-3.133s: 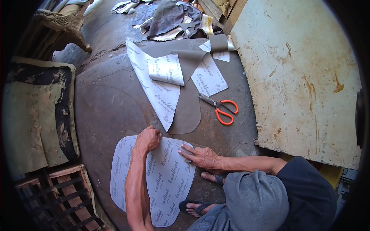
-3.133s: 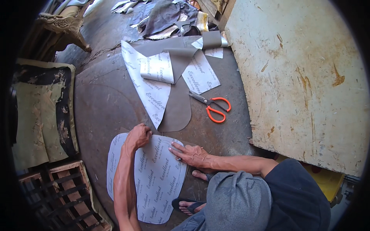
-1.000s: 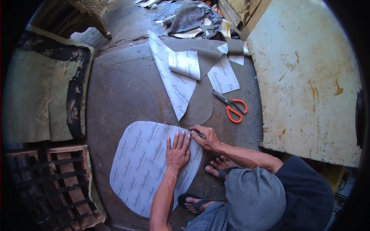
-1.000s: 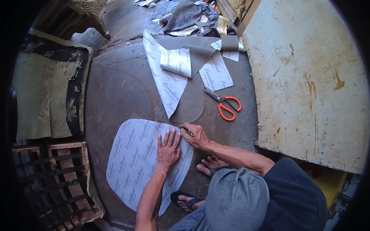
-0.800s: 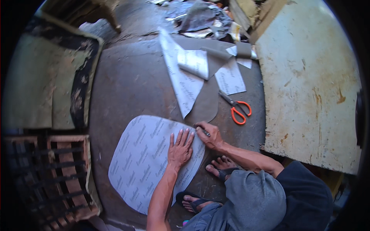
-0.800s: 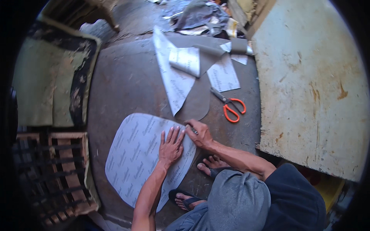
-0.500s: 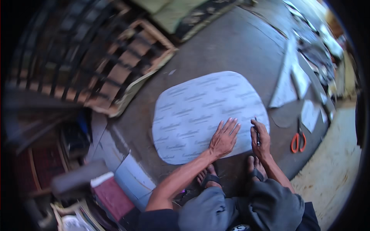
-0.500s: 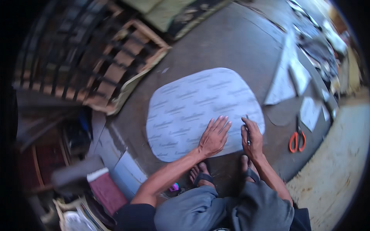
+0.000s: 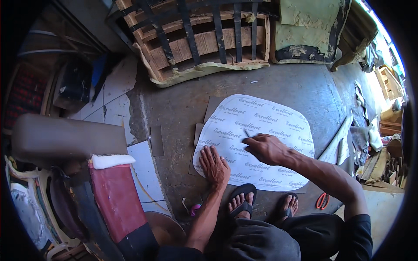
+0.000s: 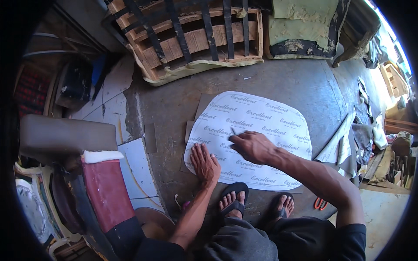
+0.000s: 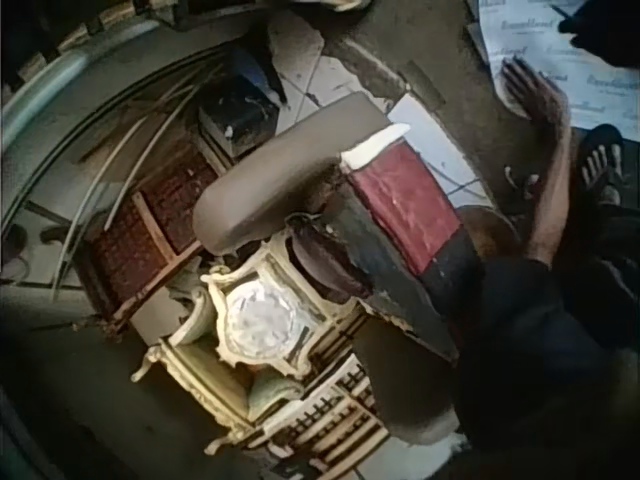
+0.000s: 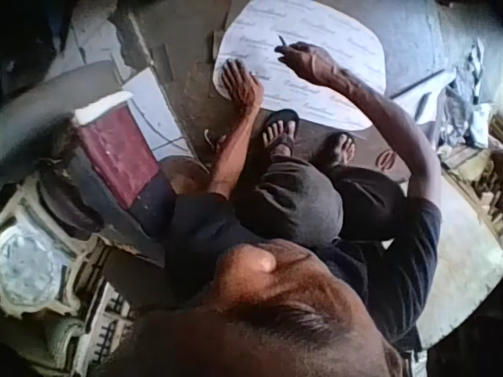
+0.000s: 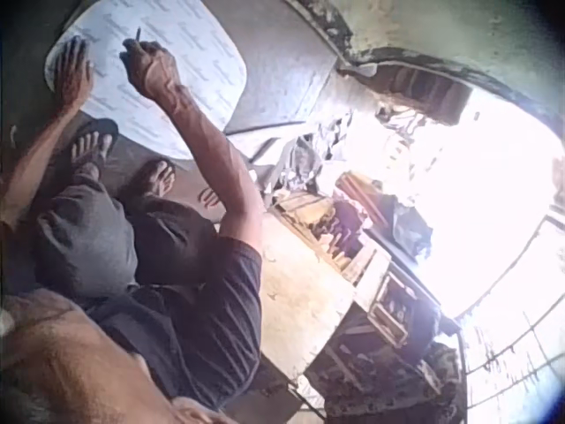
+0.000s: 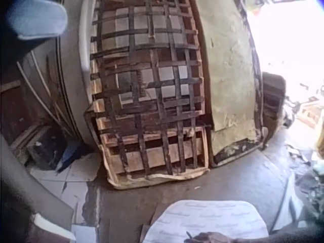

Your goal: The person uses shears to cut a shape out of a piece of gray fabric while using a paper template as a guide on a workshop floor.

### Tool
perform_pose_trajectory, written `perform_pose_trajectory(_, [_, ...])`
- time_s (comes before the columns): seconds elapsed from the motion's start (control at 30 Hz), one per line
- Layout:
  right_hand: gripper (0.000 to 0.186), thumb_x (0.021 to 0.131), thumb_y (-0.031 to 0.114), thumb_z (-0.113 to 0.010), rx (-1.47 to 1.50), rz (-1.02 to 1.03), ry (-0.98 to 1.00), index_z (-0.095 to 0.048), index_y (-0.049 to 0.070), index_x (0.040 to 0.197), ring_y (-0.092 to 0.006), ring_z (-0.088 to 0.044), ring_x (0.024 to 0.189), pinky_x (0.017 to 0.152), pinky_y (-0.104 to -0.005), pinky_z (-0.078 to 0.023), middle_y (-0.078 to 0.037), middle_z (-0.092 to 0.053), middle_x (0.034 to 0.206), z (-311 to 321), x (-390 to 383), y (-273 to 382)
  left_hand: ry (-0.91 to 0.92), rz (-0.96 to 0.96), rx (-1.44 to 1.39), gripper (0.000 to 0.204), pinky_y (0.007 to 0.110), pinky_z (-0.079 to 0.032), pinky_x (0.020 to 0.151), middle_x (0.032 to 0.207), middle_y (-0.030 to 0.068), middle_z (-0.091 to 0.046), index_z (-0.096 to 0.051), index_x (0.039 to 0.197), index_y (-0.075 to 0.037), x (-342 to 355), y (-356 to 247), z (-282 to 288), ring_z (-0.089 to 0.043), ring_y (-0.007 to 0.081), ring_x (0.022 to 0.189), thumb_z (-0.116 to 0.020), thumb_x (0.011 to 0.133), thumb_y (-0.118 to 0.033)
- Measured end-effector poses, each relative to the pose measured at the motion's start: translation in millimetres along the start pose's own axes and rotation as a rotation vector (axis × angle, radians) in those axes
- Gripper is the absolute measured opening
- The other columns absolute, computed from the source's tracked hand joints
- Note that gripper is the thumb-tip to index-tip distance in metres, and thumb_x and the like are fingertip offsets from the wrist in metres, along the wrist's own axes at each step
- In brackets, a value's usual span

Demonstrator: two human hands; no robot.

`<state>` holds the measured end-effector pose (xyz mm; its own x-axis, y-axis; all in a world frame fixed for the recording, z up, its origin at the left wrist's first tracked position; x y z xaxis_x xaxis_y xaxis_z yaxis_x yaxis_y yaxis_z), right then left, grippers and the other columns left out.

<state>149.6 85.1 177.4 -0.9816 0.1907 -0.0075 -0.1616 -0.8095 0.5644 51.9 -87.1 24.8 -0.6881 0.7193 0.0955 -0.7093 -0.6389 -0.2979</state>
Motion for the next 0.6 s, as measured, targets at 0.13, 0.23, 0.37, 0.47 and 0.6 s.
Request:
perform_pose_trajectory(0.13, [0.022,0.091,0.017,-0.059,0.012,0.03,0.073,-0.061,0.006,0.11,-0.0391,-0.064,0.093,0.078,-0.049,-0.053,-0.018,-0.067,0.096,-46,85,-10,0.012,0.028,0.012,0.058,0.053,-0.018,0.117,0.153,0.0246,-0.031,-0.037,0.145,0.001,5,-4,-3,-0.026,0.0418,0.143,-0.049,0.093,-0.023])
perform_pose_trajectory(0.23, [0.024,0.091,0.019,-0.057,-0.026,0.155,0.014,-0.061,0.009,0.113,-0.0343,-0.052,0.124,0.096,-0.0537,-0.045,-0.016,-0.069,0.105,-88,140,-8,0.035,0.057,0.038,0.059,0.054,-0.016,0.117,0.153,0.0243,-0.03,-0.037,0.146,-0.001,7,-9,-2,-0.025,0.0421,0.143,-0.049,0.093,-0.025])
perform_pose_trajectory(0.37, [0.025,0.092,0.023,-0.052,-0.176,0.234,0.044,-0.065,0.012,0.11,-0.028,-0.036,0.141,0.109,-0.0574,-0.032,-0.011,-0.066,0.12,-133,187,-12,0.068,0.086,0.063,0.061,0.055,-0.014,0.118,0.155,0.025,-0.027,-0.037,0.147,-0.004,11,-9,-2,-0.022,0.0429,0.144,-0.048,0.092,-0.027])
perform_pose_trajectory(0.47, [0.028,0.093,0.024,-0.049,-0.435,0.323,0.354,-0.069,0.014,0.108,-0.0267,-0.033,0.143,0.113,-0.0585,-0.026,-0.01,-0.059,0.134,-154,200,-13,0.087,0.1,0.061,0.062,0.055,-0.012,0.118,0.155,0.0262,-0.025,-0.036,0.148,-0.005,9,-3,-2,-0.02,0.0424,0.145,-0.047,0.092,-0.028])
perform_pose_trajectory(0.6, [0.027,0.092,0.022,-0.049,-0.472,0.399,0.283,-0.071,0.014,0.106,-0.0254,-0.033,0.142,0.11,-0.0563,-0.03,-0.012,-0.054,0.139,-160,199,-19,0.122,0.102,0.064,0.062,0.054,-0.012,0.118,0.155,0.0269,-0.024,-0.035,0.149,-0.005,11,-4,-2,-0.02,0.0423,0.145,-0.047,0.093,-0.028])
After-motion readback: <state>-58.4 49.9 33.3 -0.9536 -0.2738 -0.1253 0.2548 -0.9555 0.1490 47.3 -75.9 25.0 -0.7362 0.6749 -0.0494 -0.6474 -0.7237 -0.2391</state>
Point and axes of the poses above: each hand's wrist, its own x-axis towards the middle knuckle, its own z-axis out of the back of the hand, y = z × x, the point moved 4 cm from there along x, towards the middle knuckle
